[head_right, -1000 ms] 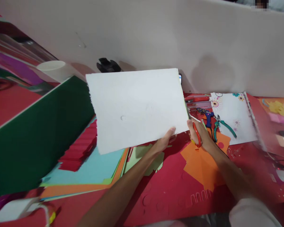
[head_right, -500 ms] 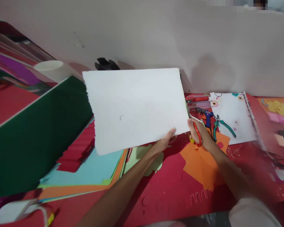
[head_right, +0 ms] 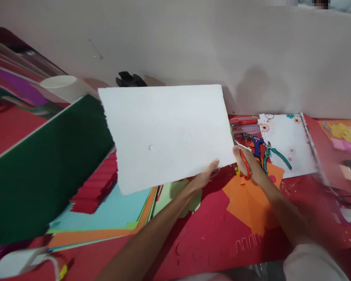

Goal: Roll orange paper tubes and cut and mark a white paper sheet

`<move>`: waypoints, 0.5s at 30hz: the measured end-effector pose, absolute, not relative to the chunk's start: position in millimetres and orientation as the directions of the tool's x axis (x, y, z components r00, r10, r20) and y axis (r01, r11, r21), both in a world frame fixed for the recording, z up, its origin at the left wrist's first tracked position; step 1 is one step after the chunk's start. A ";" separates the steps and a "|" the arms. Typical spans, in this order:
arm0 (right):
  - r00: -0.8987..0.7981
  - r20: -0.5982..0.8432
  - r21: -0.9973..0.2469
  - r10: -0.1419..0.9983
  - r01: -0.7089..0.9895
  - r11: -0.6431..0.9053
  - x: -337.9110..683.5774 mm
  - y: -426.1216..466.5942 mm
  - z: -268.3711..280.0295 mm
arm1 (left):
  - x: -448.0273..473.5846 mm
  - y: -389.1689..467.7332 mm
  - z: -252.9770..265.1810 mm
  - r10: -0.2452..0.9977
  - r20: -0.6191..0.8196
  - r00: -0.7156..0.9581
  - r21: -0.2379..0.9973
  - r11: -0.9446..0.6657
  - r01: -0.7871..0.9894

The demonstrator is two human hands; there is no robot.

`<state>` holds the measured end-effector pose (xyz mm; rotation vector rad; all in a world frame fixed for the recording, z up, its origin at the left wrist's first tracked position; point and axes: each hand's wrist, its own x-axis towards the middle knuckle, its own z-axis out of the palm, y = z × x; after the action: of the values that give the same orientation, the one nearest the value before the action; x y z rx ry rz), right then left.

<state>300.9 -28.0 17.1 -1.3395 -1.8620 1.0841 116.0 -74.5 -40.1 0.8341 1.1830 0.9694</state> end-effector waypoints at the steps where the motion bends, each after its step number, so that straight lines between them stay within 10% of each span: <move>1: -0.311 0.027 -0.866 0.950 0.467 0.178 301.2 -27.3 18.0 | 116.5 -74.1 -41.6 0.939 -0.330 0.096 0.929 0.342 -0.145; 15: -0.255 -0.125 -0.920 0.959 0.393 -0.015 298.9 -32.3 12.9 | 120.0 -72.9 -37.4 0.948 -0.283 0.147 0.955 0.293 -0.053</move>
<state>298.9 -32.3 12.9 -1.4136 -1.6865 1.2585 120.0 -72.9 -37.4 1.0033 1.1794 0.9295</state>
